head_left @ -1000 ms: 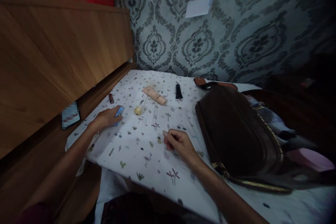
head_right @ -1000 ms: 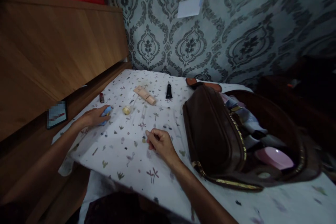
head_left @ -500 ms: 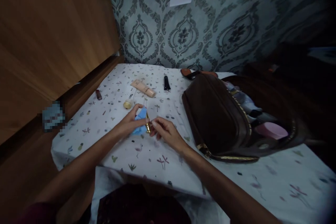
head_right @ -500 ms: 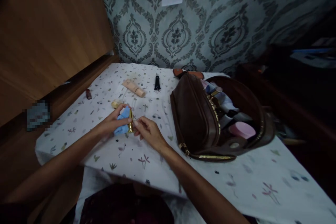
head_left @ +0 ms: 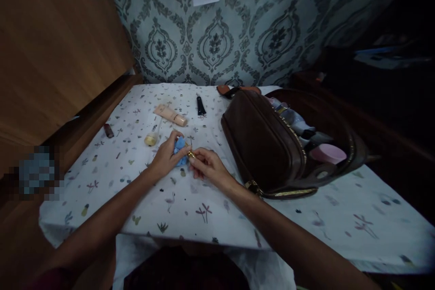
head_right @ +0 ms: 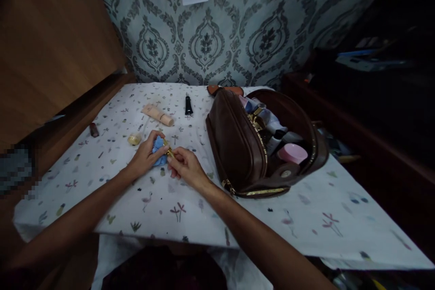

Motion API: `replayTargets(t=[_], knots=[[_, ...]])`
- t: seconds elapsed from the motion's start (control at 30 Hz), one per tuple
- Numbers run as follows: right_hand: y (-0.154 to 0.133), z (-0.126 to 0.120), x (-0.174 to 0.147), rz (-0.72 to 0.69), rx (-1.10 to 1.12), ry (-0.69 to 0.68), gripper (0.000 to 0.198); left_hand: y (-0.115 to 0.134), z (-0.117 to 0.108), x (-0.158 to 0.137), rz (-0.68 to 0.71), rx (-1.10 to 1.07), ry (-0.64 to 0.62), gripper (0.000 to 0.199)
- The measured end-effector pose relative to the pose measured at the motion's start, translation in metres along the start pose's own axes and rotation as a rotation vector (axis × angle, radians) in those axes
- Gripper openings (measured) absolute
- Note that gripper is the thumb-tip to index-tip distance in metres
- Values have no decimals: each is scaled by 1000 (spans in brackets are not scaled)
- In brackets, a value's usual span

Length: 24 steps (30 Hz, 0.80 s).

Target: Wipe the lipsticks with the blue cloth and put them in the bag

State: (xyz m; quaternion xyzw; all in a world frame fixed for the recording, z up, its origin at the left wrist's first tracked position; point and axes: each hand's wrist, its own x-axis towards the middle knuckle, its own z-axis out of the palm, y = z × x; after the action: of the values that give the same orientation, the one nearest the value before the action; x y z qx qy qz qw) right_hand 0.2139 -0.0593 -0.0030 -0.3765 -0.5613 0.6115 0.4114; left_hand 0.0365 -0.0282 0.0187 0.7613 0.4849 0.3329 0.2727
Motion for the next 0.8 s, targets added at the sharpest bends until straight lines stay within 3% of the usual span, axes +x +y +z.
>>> replayTargets(t=[0.23,0.37,0.5,0.7,0.8], knots=[[4,-1,1,18,29,-24,40,-14,-7,5,-47,-274,106,38],[2,-2,3,29,130,77,43,-18,-7,6,-165,-400,120,48],[-2,-3,3,9,171,157,41,-21,-5,6,-185,-393,150,52],[-4,-5,1,-37,63,245,34,-17,-11,1,-118,-274,354,42],[0,-5,2,-50,15,264,32,-12,-11,-3,121,-207,460,31]])
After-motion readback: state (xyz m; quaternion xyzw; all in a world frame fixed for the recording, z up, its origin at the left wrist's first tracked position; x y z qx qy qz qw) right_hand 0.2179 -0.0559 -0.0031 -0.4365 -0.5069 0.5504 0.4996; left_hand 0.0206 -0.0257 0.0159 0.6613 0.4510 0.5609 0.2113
